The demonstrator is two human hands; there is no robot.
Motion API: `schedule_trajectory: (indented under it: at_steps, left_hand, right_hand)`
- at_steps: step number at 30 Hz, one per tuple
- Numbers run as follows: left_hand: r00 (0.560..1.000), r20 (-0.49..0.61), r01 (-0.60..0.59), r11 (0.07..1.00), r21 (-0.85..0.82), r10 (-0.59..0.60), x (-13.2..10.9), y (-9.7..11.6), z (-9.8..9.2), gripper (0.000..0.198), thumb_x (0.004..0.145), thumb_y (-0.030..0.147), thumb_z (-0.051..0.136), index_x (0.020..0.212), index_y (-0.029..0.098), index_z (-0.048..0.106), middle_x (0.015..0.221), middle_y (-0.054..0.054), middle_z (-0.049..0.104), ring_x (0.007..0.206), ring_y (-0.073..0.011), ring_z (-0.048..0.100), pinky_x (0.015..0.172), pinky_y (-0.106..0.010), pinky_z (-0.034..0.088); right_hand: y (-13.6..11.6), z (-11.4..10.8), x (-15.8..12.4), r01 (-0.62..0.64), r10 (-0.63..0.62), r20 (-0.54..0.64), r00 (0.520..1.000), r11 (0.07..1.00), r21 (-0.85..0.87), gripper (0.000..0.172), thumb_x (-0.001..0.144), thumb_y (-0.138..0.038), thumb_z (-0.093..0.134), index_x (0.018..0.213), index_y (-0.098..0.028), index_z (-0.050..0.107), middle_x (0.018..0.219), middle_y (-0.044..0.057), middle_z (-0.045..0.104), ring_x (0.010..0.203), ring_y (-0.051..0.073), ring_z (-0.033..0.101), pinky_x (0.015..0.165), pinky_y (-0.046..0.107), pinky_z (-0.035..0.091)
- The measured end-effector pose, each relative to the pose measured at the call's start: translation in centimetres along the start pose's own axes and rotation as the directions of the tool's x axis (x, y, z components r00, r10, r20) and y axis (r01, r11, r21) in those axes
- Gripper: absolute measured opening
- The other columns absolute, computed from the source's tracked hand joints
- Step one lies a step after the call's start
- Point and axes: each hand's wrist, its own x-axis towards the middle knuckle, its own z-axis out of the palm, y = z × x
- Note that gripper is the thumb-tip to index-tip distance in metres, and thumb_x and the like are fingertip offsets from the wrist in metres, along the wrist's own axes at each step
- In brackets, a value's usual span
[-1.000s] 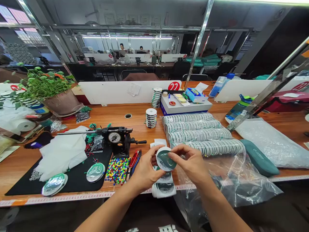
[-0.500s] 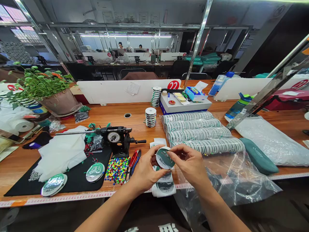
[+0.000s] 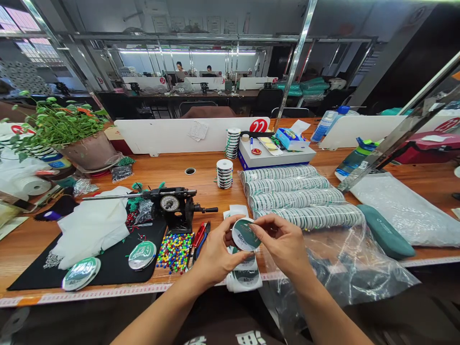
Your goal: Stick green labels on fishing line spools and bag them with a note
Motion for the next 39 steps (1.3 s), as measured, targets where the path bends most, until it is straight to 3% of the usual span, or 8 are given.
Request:
schedule_trajectory:
  at_steps: [10,14,17,23,39]
  left_hand:
    - [1.0,0.005,0.008,1.0,-0.025,-0.008,0.0,0.1,-0.1,0.069,0.069,0.018,0.082,0.131,0.016,0.052,0.122,-0.011,0.068,0.107,-0.0229,0.069,0.096,-0.033,0.055]
    - [1.0,-0.003,-0.019,1.0,-0.021,0.019,0.1,-0.2,-0.1,0.066,0.071,0.018,0.081,0.131,0.017,0.053,0.125,-0.011,0.067,0.107,-0.0227,0.068,0.095,-0.033,0.055]
    - [1.0,-0.004,-0.018,1.0,0.006,0.018,0.1,-0.3,-0.1,0.067,0.071,0.017,0.081,0.132,0.016,0.053,0.124,-0.012,0.067,0.107,-0.0227,0.068,0.093,-0.031,0.055]
    - [1.0,-0.007,-0.002,1.0,0.021,0.002,-0.1,0.0,0.0,0.072,0.07,0.019,0.082,0.135,0.016,0.051,0.125,-0.012,0.067,0.108,-0.0226,0.069,0.095,-0.032,0.055]
    - [1.0,0.012,-0.021,1.0,-0.001,0.021,-0.3,0.1,-0.2,0.067,0.072,0.014,0.08,0.132,0.016,0.051,0.117,-0.008,0.069,0.103,-0.0194,0.069,0.092,-0.029,0.055]
  right_hand:
    - [-0.1,0.1,0.0,-0.015,0.016,-0.014,1.0,0.999,0.048,0.024,0.084,-0.041,0.076,0.083,-0.017,0.073,0.077,0.006,0.069,0.066,0.015,0.064,0.061,0.025,0.053]
    - [0.1,-0.5,0.4,-0.042,0.054,-0.086,0.995,0.989,0.142,0.028,0.079,-0.043,0.081,0.081,-0.017,0.073,0.077,0.006,0.069,0.068,0.015,0.064,0.063,0.025,0.053]
    - [0.1,-0.7,0.5,-0.091,0.092,0.003,0.996,0.979,0.184,0.031,0.075,-0.045,0.083,0.078,-0.017,0.072,0.075,0.006,0.068,0.067,0.015,0.063,0.062,0.024,0.052]
    - [0.5,-0.4,0.2,-0.082,0.076,0.071,0.995,0.993,0.084,0.03,0.083,-0.045,0.078,0.086,-0.016,0.073,0.08,0.007,0.07,0.069,0.016,0.064,0.063,0.025,0.053]
    - [-0.5,0.2,0.0,-0.017,0.017,0.005,1.0,1.0,0.003,0.025,0.085,-0.042,0.074,0.082,-0.017,0.072,0.075,0.005,0.069,0.064,0.015,0.064,0.06,0.024,0.052]
